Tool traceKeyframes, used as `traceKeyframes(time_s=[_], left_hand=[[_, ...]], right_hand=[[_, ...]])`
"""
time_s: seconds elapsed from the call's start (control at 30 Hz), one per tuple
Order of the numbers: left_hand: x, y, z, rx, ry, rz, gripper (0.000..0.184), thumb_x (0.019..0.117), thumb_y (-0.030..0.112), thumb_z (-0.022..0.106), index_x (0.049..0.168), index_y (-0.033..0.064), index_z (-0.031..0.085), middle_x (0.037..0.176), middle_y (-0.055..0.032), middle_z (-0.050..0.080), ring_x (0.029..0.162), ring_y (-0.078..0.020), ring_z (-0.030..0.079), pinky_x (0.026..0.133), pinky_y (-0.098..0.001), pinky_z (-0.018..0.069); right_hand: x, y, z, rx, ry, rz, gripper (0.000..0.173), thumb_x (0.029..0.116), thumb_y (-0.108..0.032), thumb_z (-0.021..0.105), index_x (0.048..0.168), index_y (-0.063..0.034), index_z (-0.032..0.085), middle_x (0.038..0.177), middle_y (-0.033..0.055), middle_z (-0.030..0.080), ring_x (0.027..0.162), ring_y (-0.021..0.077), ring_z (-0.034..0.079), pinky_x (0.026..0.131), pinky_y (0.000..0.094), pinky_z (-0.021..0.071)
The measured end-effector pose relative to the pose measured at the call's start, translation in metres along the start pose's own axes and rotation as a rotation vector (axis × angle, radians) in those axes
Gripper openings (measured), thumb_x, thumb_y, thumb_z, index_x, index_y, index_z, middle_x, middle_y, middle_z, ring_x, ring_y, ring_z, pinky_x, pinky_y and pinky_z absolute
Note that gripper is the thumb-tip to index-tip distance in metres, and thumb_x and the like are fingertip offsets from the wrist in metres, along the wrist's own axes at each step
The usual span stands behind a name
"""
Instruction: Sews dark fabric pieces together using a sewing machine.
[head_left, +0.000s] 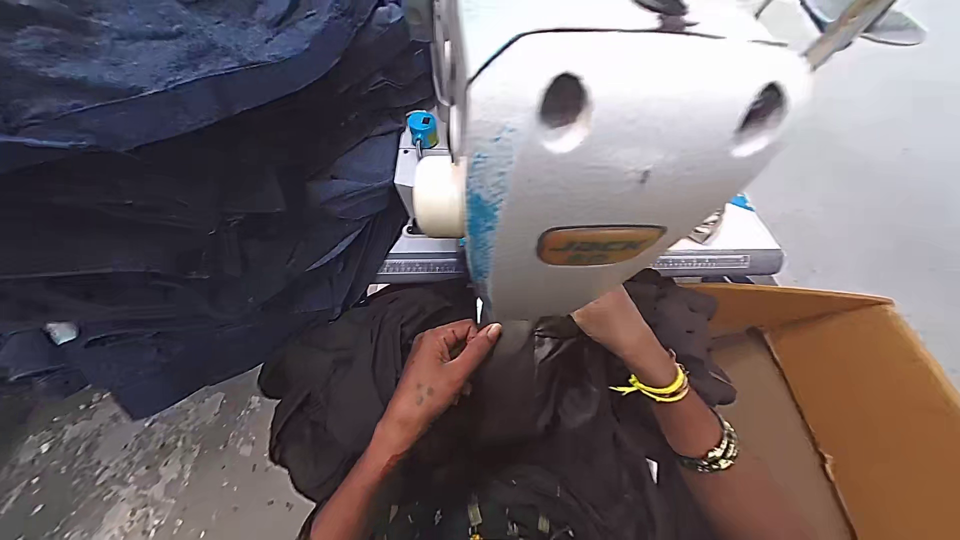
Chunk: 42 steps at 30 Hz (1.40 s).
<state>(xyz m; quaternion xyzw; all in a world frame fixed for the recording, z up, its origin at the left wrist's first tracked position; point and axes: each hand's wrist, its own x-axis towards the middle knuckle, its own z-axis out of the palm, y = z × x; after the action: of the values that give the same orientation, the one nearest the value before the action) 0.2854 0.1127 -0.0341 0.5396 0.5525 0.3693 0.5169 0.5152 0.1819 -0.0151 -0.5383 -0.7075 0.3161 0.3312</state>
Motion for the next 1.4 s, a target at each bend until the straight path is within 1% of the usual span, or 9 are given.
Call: traceKeyframes(time_s=[0.07, 0.13, 0.27, 0.47, 0.8, 0.93, 1.17, 1.3, 1.4], left_hand=[[0.000, -0.002, 0.003, 0.007, 0.018, 0.013, 0.036, 0.1009, 0.035, 0.058, 0.069, 0.0176, 0.055, 0.054, 0.0092, 0.049, 0.041, -0.0012, 0.047, 0.039, -0.0190, 0.0421], [0.000, -0.005, 0.005, -0.010, 0.034, 0.029, 0.035, 0.1002, 0.035, 0.058, 0.069, 0.0179, 0.056, 0.054, 0.0090, 0.049, 0.040, -0.0015, 0.047, 0.038, -0.0189, 0.0419], [0.000, -0.007, 0.006, -0.042, 0.047, 0.032, 0.034, 0.1001, 0.033, 0.058, 0.070, 0.0180, 0.057, 0.052, 0.0089, 0.049, 0.038, -0.0016, 0.046, 0.036, -0.0184, 0.0412], [0.000, -0.010, 0.007, -0.064, 0.081, 0.047, 0.033, 0.0987, 0.029, 0.059, 0.067, 0.0192, 0.056, 0.050, 0.0101, 0.047, 0.036, 0.0003, 0.044, 0.035, -0.0169, 0.0404], [0.003, -0.011, 0.008, -0.076, 0.126, 0.038, 0.033, 0.0967, 0.026, 0.060, 0.065, 0.0194, 0.055, 0.050, 0.0100, 0.048, 0.036, -0.0001, 0.044, 0.035, -0.0171, 0.0406], [0.004, -0.006, 0.009, -0.064, 0.140, 0.033, 0.037, 0.0979, 0.027, 0.061, 0.063, 0.0191, 0.051, 0.049, 0.0099, 0.045, 0.036, 0.0001, 0.042, 0.035, -0.0172, 0.0371], [-0.031, -0.041, 0.001, 0.226, 0.110, 0.625, 0.040, 0.0982, 0.025, 0.060, 0.064, 0.0068, 0.051, 0.059, -0.0004, 0.049, 0.057, -0.0012, 0.049, 0.054, -0.0154, 0.0398], [-0.046, -0.106, -0.021, -0.017, 0.122, 0.128, 0.031, 0.0940, 0.019, 0.061, 0.065, 0.0187, 0.051, 0.066, 0.0127, 0.048, 0.061, 0.0063, 0.046, 0.057, -0.0116, 0.0379], [-0.052, -0.105, -0.027, -0.228, 0.075, -0.051, 0.011, 0.0921, 0.010, 0.060, 0.097, 0.0185, 0.054, 0.079, 0.0160, 0.056, 0.067, 0.0071, 0.053, 0.060, -0.0103, 0.0437]], right_hand=[[0.000, 0.015, -0.023, -0.196, 0.113, 0.019, 0.026, 0.0986, -0.026, 0.064, 0.110, -0.0040, 0.071, 0.086, 0.0048, 0.071, 0.077, 0.0146, 0.067, 0.073, 0.0389, 0.0546], [0.005, 0.045, -0.051, -0.396, 0.289, 0.066, 0.025, 0.0991, -0.020, 0.064, 0.112, -0.0009, 0.073, 0.099, 0.0192, 0.071, 0.093, 0.0371, 0.069, 0.081, 0.0597, 0.0531], [0.017, 0.106, -0.092, -0.683, 0.398, 0.011, 0.032, 0.0931, -0.021, 0.075, 0.119, -0.0016, 0.072, 0.126, 0.0279, 0.062, 0.119, 0.0521, 0.055, 0.091, 0.0667, 0.0466], [0.035, 0.130, -0.089, -0.740, 0.341, -0.139, 0.036, 0.0891, -0.020, 0.078, 0.122, -0.0064, 0.073, 0.141, 0.0246, 0.057, 0.138, 0.0491, 0.044, 0.104, 0.0687, 0.0393], [0.030, 0.124, -0.088, -0.726, 0.359, -0.171, 0.016, 0.0914, -0.010, 0.073, 0.104, -0.0002, 0.074, 0.126, 0.0237, 0.065, 0.127, 0.0468, 0.056, 0.099, 0.0649, 0.0448], [0.031, 0.121, -0.087, -0.778, 0.324, -0.163, 0.024, 0.0919, -0.009, 0.073, 0.114, 0.0000, 0.074, 0.121, 0.0287, 0.064, 0.116, 0.0524, 0.058, 0.089, 0.0672, 0.0457], [0.034, 0.123, -0.093, -0.811, 0.273, -0.212, 0.018, 0.0935, -0.009, 0.071, 0.107, 0.0027, 0.073, 0.109, 0.0282, 0.067, 0.106, 0.0491, 0.063, 0.086, 0.0625, 0.0504], [0.037, 0.126, -0.093, -0.817, 0.260, -0.173, 0.027, 0.0912, -0.009, 0.075, 0.116, 0.0015, 0.071, 0.110, 0.0282, 0.066, 0.105, 0.0499, 0.062, 0.082, 0.0618, 0.0511], [0.042, 0.126, -0.086, -0.874, 0.261, -0.173, 0.024, 0.0905, -0.007, 0.075, 0.114, -0.0001, 0.072, 0.105, 0.0282, 0.064, 0.099, 0.0495, 0.062, 0.078, 0.0611, 0.0501]])
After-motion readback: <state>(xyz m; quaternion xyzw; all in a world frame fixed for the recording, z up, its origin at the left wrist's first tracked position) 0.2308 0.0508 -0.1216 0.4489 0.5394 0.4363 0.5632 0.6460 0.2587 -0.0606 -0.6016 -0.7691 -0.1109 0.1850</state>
